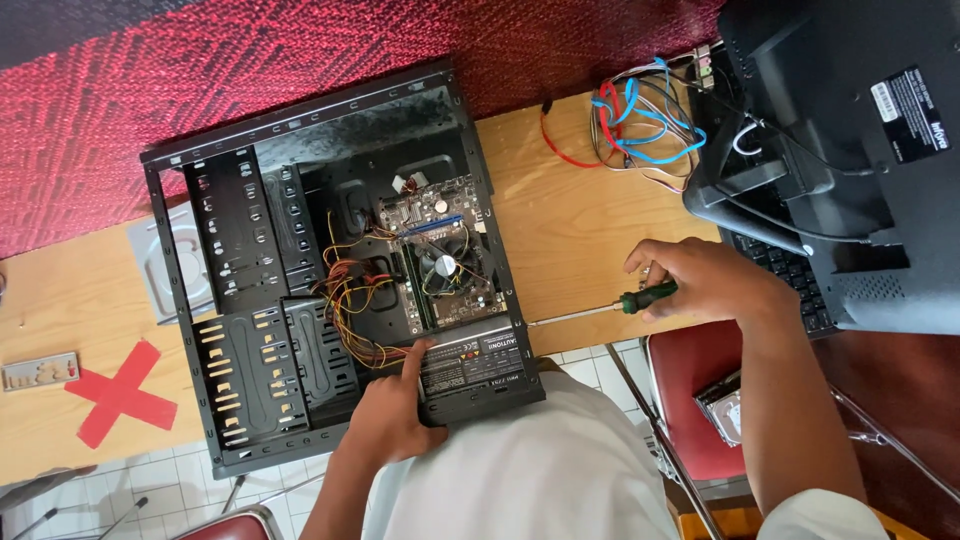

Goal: Installing a power supply unit into a computer case and securing it with screws using a screwdriver.

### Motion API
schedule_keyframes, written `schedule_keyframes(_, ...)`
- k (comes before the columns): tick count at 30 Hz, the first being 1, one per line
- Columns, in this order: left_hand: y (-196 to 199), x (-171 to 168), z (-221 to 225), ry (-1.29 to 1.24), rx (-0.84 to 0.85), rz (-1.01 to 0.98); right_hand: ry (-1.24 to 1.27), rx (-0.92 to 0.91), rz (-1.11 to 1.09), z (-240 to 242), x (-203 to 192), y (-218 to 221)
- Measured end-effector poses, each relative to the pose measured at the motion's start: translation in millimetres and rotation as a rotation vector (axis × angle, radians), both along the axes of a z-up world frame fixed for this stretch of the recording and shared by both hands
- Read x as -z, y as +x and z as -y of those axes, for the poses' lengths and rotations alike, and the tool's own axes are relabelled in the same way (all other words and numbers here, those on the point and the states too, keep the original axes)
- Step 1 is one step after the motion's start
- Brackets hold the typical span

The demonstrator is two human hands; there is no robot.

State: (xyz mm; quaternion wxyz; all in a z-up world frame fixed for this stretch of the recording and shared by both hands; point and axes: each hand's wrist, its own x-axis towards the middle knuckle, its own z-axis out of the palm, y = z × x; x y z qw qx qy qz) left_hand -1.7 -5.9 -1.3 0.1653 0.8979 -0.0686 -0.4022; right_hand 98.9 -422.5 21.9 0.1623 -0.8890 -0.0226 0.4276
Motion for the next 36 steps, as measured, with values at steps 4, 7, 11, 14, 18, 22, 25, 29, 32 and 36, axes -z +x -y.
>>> schedule_keyframes(4,0,0,0,-0.012,0.003,0.018,-0.034,-0.033,-0.048,1,1,3)
schedule_keyframes(7,0,1,-2,-0.029,0.006,0.019,-0.031,0.040,-0.133,-8,-16,6)
schedule_keyframes(11,8,-6,-1,-0.022,0.013,-0.032,0.039,-0.016,-0.149,0,3,11)
schedule_keyframes(14,1,1,-2,-0.066,-0.002,0.010,0.085,-0.004,-0.159,5,11,4)
schedule_keyframes(18,3,-3,0,-0.018,0.010,-0.003,0.098,-0.014,-0.087,3,14,4)
schedule_keyframes(22,3,-2,0,0.001,0.025,-0.009,0.058,0.015,-0.093,-3,1,3)
schedule_keyframes(25,3,-2,0,0.019,0.037,-0.021,0.029,0.020,-0.085,-2,3,3)
schedule_keyframes(29,2,0,-2,-0.025,0.027,0.005,0.038,0.056,-0.092,-4,-2,5)
schedule_keyframes(32,1,-1,-2,-0.022,0.023,0.003,0.003,0.068,-0.123,-3,-5,9)
schedule_keyframes(36,1,-3,-1,-0.054,0.001,0.014,0.037,0.021,-0.132,4,2,12)
